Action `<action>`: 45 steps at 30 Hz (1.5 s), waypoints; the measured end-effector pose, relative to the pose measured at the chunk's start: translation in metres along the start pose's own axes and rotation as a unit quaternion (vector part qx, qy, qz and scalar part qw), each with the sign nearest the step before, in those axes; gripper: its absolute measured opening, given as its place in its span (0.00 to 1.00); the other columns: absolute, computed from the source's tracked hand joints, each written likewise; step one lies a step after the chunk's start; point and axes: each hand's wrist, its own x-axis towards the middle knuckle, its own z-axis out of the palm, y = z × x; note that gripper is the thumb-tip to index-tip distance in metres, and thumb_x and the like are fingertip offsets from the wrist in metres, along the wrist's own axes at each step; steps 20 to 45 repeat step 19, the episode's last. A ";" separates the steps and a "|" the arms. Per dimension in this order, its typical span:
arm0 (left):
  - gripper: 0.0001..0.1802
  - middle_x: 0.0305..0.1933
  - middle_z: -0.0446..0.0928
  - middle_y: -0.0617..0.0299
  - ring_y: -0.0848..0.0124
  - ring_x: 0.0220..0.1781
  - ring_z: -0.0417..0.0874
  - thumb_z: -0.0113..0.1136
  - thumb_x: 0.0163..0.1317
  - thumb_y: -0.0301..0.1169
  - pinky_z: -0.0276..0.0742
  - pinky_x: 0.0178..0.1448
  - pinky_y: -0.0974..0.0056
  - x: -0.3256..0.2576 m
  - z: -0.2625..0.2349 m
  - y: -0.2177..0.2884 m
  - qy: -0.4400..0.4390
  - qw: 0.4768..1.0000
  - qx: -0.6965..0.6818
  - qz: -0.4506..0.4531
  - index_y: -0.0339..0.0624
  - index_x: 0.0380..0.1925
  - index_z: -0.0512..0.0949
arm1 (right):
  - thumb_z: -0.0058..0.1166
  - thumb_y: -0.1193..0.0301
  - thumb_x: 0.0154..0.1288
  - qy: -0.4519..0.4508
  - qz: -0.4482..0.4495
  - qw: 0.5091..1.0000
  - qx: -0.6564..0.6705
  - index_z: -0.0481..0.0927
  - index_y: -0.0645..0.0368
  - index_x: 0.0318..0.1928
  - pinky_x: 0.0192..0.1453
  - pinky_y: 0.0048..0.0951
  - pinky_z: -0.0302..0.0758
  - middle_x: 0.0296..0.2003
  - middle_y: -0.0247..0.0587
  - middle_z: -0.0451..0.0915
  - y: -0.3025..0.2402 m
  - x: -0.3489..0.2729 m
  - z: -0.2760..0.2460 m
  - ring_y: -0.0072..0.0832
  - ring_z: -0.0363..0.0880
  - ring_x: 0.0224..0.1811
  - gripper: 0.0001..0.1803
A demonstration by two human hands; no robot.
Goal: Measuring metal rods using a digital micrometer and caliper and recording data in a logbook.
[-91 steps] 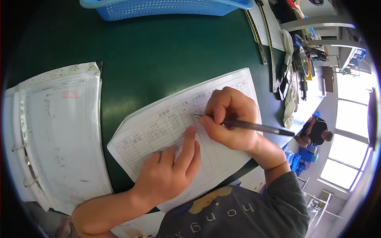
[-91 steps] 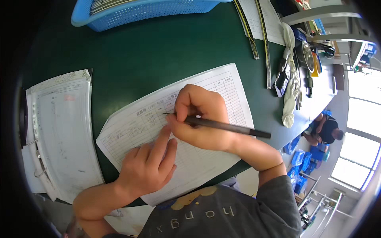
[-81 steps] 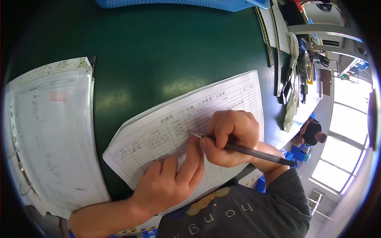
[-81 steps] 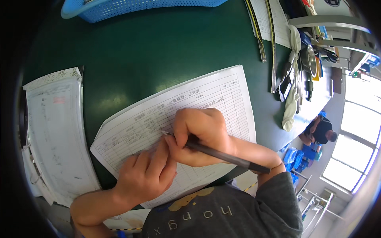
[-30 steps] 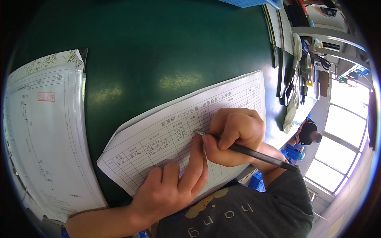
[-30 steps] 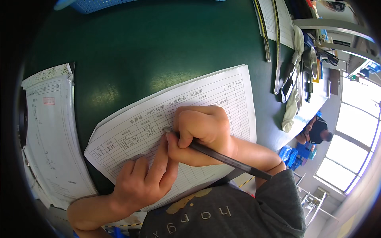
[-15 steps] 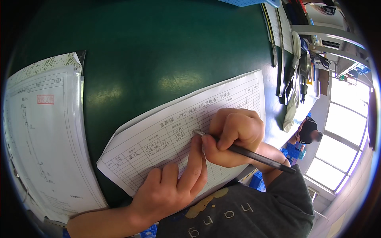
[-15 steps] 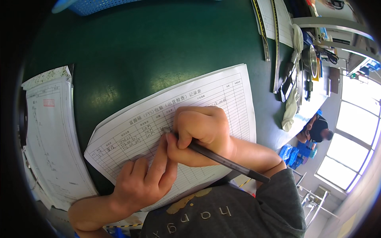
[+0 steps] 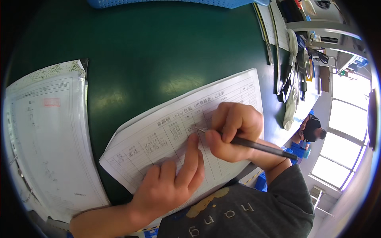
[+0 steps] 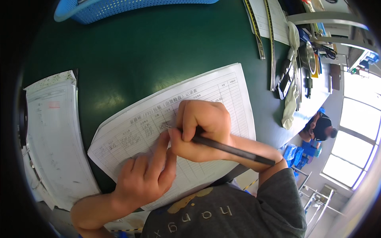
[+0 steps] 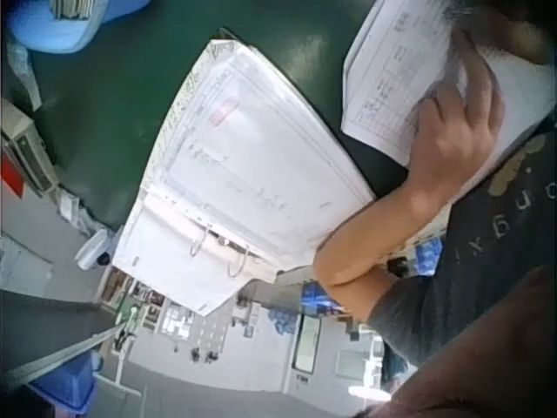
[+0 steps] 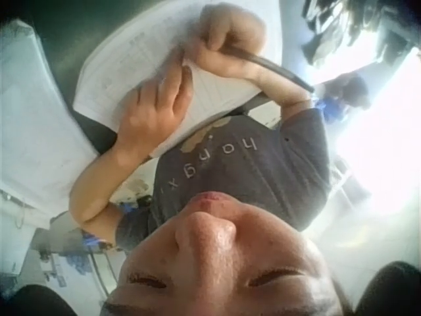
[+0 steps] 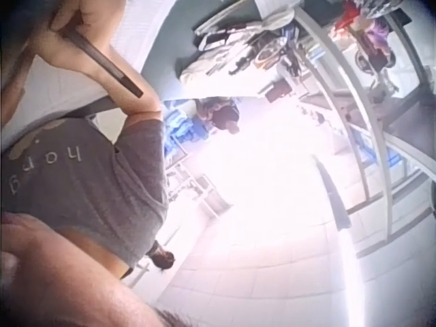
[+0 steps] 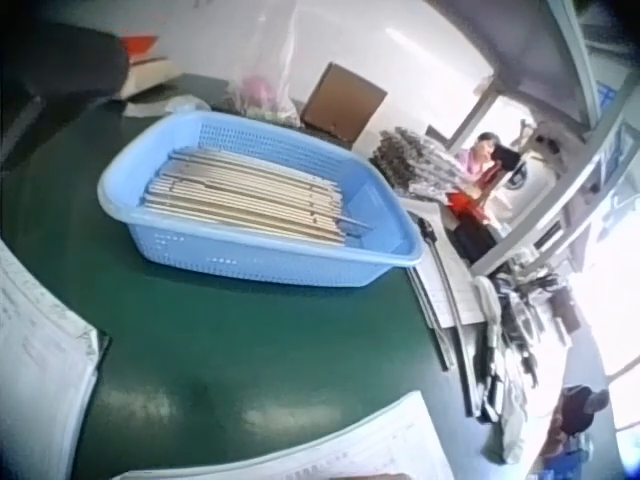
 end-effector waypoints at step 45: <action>0.25 0.55 0.64 0.45 0.50 0.62 0.58 0.61 0.46 0.33 0.52 0.64 0.51 0.002 -0.048 -0.017 -0.089 0.960 0.085 -0.250 0.28 0.42 0.69 | 0.52 0.79 0.52 0.229 -0.011 0.912 -0.339 0.77 0.59 0.36 0.31 0.25 0.73 0.25 0.41 0.77 0.003 -0.107 -0.115 0.30 0.77 0.26 0.08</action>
